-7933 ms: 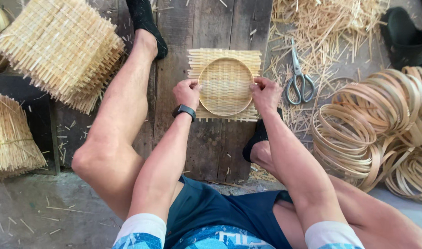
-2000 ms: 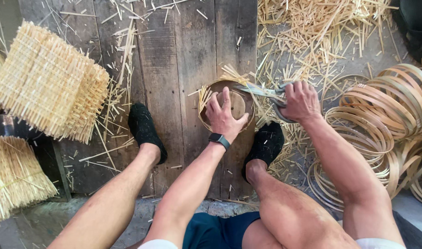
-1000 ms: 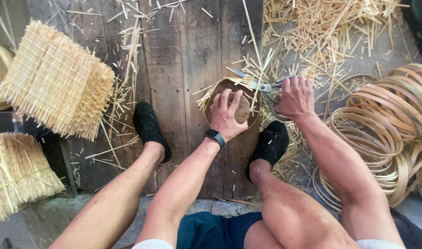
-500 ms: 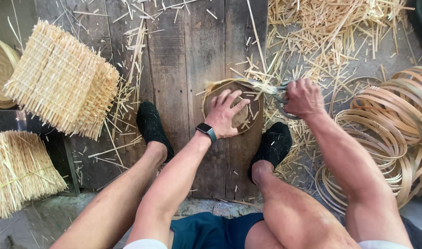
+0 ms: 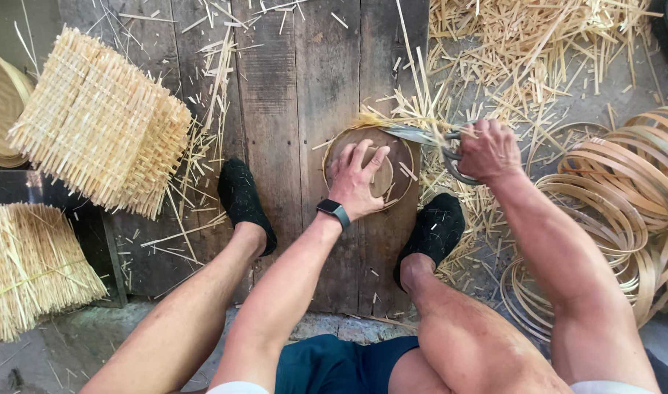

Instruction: The person sits on the floor and repeatedly trims the edges of woven bamboo mats using shears. They place a circular wooden template on each mat, cut around it, and then remove the template to reveal a circular piece.

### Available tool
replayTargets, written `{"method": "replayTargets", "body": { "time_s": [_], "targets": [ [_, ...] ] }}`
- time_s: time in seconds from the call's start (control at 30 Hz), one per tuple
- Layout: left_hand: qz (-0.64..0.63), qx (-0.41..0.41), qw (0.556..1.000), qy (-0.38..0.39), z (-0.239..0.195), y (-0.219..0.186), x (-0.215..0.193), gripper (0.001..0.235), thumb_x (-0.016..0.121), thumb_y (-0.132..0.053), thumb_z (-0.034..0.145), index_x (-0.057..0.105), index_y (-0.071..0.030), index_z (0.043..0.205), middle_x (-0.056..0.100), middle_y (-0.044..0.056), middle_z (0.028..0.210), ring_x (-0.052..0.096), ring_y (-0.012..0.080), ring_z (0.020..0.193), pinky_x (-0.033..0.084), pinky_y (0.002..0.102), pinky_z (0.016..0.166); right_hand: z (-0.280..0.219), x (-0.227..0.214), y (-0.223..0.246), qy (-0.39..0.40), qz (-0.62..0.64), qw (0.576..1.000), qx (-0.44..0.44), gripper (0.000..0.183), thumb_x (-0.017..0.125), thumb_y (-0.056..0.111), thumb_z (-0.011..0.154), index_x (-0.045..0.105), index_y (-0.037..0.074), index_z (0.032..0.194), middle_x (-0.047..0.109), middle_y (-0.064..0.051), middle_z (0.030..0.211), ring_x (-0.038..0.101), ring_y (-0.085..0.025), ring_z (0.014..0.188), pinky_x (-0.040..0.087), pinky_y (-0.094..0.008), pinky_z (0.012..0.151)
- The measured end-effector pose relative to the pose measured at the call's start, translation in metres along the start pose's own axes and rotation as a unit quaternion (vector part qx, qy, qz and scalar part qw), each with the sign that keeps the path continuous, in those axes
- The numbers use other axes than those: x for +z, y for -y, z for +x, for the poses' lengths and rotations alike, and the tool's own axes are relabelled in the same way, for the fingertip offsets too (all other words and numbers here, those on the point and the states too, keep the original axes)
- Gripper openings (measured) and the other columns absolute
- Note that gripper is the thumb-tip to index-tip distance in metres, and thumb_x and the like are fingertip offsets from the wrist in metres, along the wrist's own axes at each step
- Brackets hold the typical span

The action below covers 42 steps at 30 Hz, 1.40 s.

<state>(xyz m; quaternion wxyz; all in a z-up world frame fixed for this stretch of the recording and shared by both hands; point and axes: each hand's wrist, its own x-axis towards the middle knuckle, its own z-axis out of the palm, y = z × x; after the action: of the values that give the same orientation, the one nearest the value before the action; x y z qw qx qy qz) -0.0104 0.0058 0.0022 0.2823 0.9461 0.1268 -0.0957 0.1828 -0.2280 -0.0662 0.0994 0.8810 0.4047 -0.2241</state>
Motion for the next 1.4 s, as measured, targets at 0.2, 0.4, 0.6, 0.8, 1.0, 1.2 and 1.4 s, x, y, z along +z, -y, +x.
{"method": "replayTargets", "body": {
  "time_s": [0.2,0.4,0.6,0.8,1.0,1.2,1.4],
  "targets": [
    [0.012,0.044,0.998,0.051,0.002,0.012,-0.004,0.102,0.090,-0.026,0.050,0.050,-0.028,0.145,0.039,0.010,0.148,0.035,0.0366,0.140,0.034,0.057,0.112,0.002,-0.003,0.013,-0.119,-0.004,0.992,-0.030,0.058,0.070,0.043,0.076,0.066,-0.006,0.108,0.067,-0.022,0.097,0.066,-0.031,0.087,0.057,-0.040,0.075],
    [0.022,0.060,0.995,0.082,0.004,0.008,-0.008,0.110,0.094,-0.028,0.045,0.047,-0.031,0.145,0.036,0.011,0.150,0.031,0.0388,0.142,0.029,0.063,0.113,0.001,-0.005,0.013,0.035,0.062,0.997,0.036,0.032,0.060,0.029,0.100,0.066,0.001,0.114,0.067,-0.018,0.101,0.066,-0.028,0.093,0.058,-0.041,0.081],
    [-0.065,-0.106,0.989,-0.085,-0.006,-0.020,0.015,0.115,0.094,-0.035,0.054,0.038,-0.027,0.153,0.035,0.016,0.149,0.034,0.0434,0.139,0.032,0.063,0.110,-0.007,-0.007,0.004,-0.092,0.027,0.995,-0.015,0.047,0.071,0.036,0.078,0.065,0.000,0.108,0.064,-0.018,0.098,0.061,-0.029,0.091,0.054,-0.040,0.077],
    [-0.039,-0.028,0.998,-0.043,-0.005,-0.005,0.006,0.107,0.092,-0.032,0.052,0.045,-0.029,0.148,0.037,0.014,0.150,0.037,0.0421,0.138,0.035,0.062,0.108,0.003,0.004,0.014,-0.024,-0.012,1.000,-0.004,0.043,0.066,0.033,0.088,0.065,0.003,0.119,0.066,-0.017,0.103,0.063,-0.024,0.084,0.055,-0.039,0.073],
    [-0.049,-0.098,0.992,-0.062,-0.008,-0.019,0.010,0.101,0.091,-0.033,0.056,0.049,-0.034,0.147,0.036,0.016,0.149,0.035,0.0445,0.133,0.035,0.064,0.104,-0.012,0.006,-0.007,-0.095,0.038,0.995,-0.021,0.045,0.068,0.040,0.086,0.065,0.003,0.112,0.068,-0.018,0.111,0.065,-0.027,0.102,0.057,-0.042,0.083],
    [-0.015,-0.032,0.999,0.023,0.000,-0.008,-0.001,0.096,0.088,-0.026,0.052,0.053,-0.040,0.141,0.037,0.013,0.150,0.035,0.0423,0.137,0.036,0.060,0.105,0.000,-0.007,0.017,-0.052,0.025,0.998,-0.021,0.050,0.068,0.044,0.086,0.066,0.000,0.110,0.067,-0.020,0.095,0.066,-0.028,0.086,0.057,-0.042,0.076],
    [0.019,-0.009,0.996,0.084,0.004,-0.008,-0.010,0.096,0.087,-0.021,0.049,0.055,-0.040,0.138,0.035,0.007,0.151,0.030,0.0399,0.139,0.034,0.059,0.102,-0.011,-0.006,-0.006,-0.039,0.025,0.999,-0.014,0.032,0.062,0.032,0.100,0.064,0.004,0.115,0.067,-0.017,0.107,0.065,-0.028,0.100,0.055,-0.045,0.090]
  ]
}}
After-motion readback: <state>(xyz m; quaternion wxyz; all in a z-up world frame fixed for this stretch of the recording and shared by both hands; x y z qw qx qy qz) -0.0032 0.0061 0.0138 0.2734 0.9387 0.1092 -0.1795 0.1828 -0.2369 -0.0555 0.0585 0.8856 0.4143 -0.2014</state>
